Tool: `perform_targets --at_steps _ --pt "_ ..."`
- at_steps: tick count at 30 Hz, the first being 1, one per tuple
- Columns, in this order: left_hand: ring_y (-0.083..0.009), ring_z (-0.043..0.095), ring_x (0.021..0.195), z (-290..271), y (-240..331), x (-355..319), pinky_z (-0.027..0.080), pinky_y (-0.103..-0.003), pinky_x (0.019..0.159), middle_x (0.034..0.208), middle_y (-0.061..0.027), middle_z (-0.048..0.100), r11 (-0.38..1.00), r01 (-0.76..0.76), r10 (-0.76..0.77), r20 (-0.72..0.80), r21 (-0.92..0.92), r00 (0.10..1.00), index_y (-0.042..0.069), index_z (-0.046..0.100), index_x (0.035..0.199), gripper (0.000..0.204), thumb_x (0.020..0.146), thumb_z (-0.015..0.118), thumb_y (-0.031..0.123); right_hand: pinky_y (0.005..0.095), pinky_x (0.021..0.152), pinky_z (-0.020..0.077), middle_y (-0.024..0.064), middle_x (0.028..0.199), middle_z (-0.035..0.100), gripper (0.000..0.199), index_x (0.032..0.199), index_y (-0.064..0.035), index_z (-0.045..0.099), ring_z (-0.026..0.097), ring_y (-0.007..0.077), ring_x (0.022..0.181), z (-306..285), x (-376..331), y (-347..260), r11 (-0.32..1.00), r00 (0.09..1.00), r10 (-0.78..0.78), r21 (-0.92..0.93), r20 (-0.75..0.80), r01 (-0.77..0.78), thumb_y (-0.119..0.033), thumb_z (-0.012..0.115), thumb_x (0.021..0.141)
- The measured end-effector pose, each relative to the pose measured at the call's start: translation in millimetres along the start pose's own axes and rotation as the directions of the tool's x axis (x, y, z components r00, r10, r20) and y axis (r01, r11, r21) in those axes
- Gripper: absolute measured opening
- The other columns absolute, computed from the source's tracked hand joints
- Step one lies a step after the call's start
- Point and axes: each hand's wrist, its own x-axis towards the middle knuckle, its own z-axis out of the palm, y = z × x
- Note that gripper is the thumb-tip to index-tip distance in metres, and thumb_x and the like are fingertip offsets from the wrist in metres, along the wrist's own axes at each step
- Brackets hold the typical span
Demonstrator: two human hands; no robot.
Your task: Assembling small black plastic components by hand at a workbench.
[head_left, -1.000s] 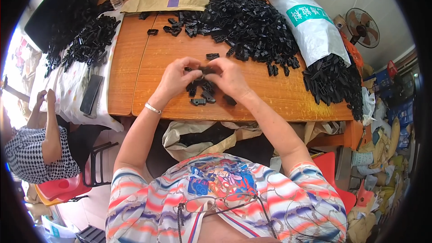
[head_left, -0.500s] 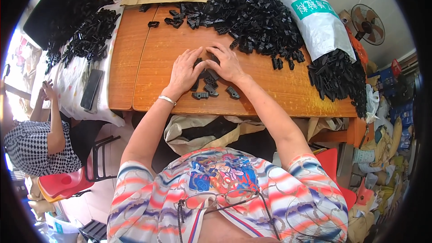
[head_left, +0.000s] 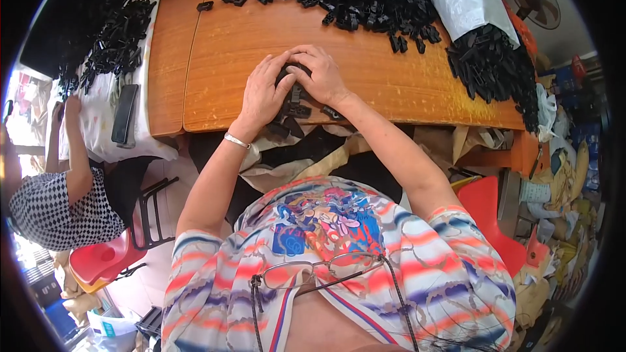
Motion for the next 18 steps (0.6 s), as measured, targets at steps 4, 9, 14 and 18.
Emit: perform_targets --at_steps 4,9,14,18 --pt "-0.0385 0.049 0.120 -1 18 -21 0.040 -0.044 0.100 0.122 -0.0201 0.057 0.999 0.015 -0.016 -0.030 -0.034 0.999 0.002 0.052 0.128 0.044 0.089 0.058 0.023 0.0398 0.084 0.0467 0.0050 0.101 0.065 0.018 0.089 -0.0063 0.069 0.059 0.0268 0.098 2 -12 -8 0.995 0.998 0.050 0.083 -0.028 -0.047 -0.022 0.066 0.082" --pt "-0.0357 0.053 0.110 -6 41 -49 0.042 -0.042 0.095 0.115 -0.0183 0.059 0.989 0.079 -0.092 -0.099 -0.124 0.991 0.001 0.054 0.123 0.039 0.087 0.059 0.015 0.0383 0.076 0.0482 0.0096 0.094 0.064 0.012 0.084 -0.0042 0.069 0.059 0.0293 0.088 -1 -31 -32 0.988 0.998 -0.036 0.151 -0.060 0.045 -0.015 0.068 0.080" --pt "-0.0365 0.056 0.103 -7 52 -83 0.044 -0.043 0.091 0.110 -0.0187 0.060 0.996 -0.027 0.012 -0.189 -0.080 0.982 -0.001 0.057 0.112 0.032 0.080 0.061 0.002 0.0387 0.076 0.0480 0.0120 0.096 0.062 0.011 0.085 -0.0014 0.064 0.059 0.0305 0.088 -6 -62 -66 0.988 0.990 -0.140 0.056 -0.024 0.141 -0.006 0.067 0.076" --pt "-0.0358 0.056 0.096 -3 54 -118 0.045 -0.044 0.084 0.102 -0.0168 0.059 0.992 -0.109 0.097 -0.161 -0.068 0.982 0.001 0.058 0.110 0.032 0.079 0.060 -0.001 0.0407 0.083 0.0462 0.0126 0.104 0.058 0.021 0.094 -0.0019 0.064 0.056 0.0330 0.099 -4 -105 -74 0.967 0.970 -0.240 0.101 0.044 0.234 -0.007 0.067 0.074"
